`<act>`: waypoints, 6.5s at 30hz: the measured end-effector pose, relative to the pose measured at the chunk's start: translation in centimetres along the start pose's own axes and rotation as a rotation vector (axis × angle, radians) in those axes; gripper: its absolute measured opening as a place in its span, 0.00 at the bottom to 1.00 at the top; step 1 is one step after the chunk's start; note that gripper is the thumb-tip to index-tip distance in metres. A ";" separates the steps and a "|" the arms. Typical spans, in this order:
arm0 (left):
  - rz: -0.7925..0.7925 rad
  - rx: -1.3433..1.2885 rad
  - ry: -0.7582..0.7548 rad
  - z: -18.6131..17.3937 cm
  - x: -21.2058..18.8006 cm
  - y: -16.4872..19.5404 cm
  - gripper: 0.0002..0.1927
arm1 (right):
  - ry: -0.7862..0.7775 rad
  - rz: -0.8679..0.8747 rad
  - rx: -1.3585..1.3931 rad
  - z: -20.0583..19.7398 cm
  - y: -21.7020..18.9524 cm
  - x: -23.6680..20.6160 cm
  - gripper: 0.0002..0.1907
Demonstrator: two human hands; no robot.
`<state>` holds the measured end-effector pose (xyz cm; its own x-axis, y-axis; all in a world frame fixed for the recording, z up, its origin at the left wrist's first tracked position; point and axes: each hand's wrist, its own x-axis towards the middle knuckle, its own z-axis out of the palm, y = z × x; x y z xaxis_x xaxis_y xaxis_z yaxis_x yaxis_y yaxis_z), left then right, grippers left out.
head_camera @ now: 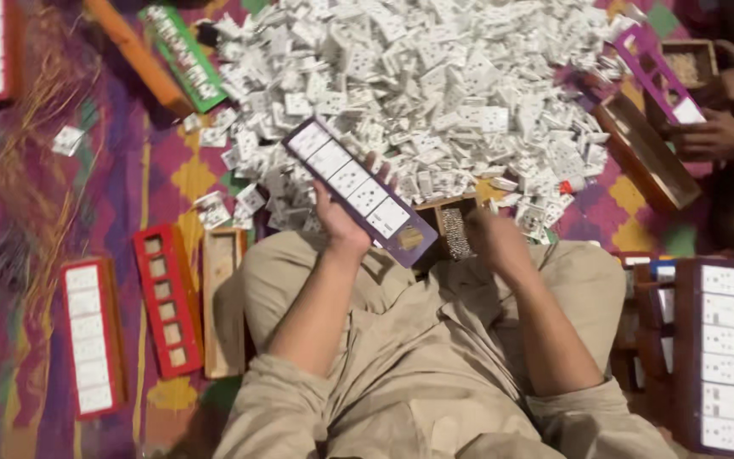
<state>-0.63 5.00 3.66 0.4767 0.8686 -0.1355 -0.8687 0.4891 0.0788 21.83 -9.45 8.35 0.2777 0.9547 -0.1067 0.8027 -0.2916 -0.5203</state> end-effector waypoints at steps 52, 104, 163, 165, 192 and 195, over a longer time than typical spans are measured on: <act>-0.003 0.232 0.026 0.7 1.4 -1.2 0.45 | -0.367 0.212 0.532 7.9 -2.7 1.6 0.19; -0.016 0.141 0.121 -1.0 0.3 -3.5 0.50 | 0.488 -0.542 -0.144 8.4 -7.3 -2.6 0.29; 0.003 0.175 -0.016 1.3 3.0 0.4 0.40 | 0.152 -0.352 -0.043 5.9 0.3 2.6 0.10; -0.073 0.123 0.015 1.4 3.3 -0.2 0.39 | -0.197 -0.595 -0.358 7.8 1.1 3.5 0.05; -0.100 0.317 -0.033 1.2 2.6 -1.4 0.45 | -0.421 0.222 0.385 10.8 -0.9 1.8 0.19; -0.119 0.233 -0.080 1.3 2.2 -1.6 0.45 | -0.135 -0.076 0.223 11.5 0.5 2.2 0.09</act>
<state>1.99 6.29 4.55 0.5908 0.8029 -0.0798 -0.7559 0.5854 0.2931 16.75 -6.76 -1.87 0.1363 0.9769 -0.1644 0.6782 -0.2129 -0.7033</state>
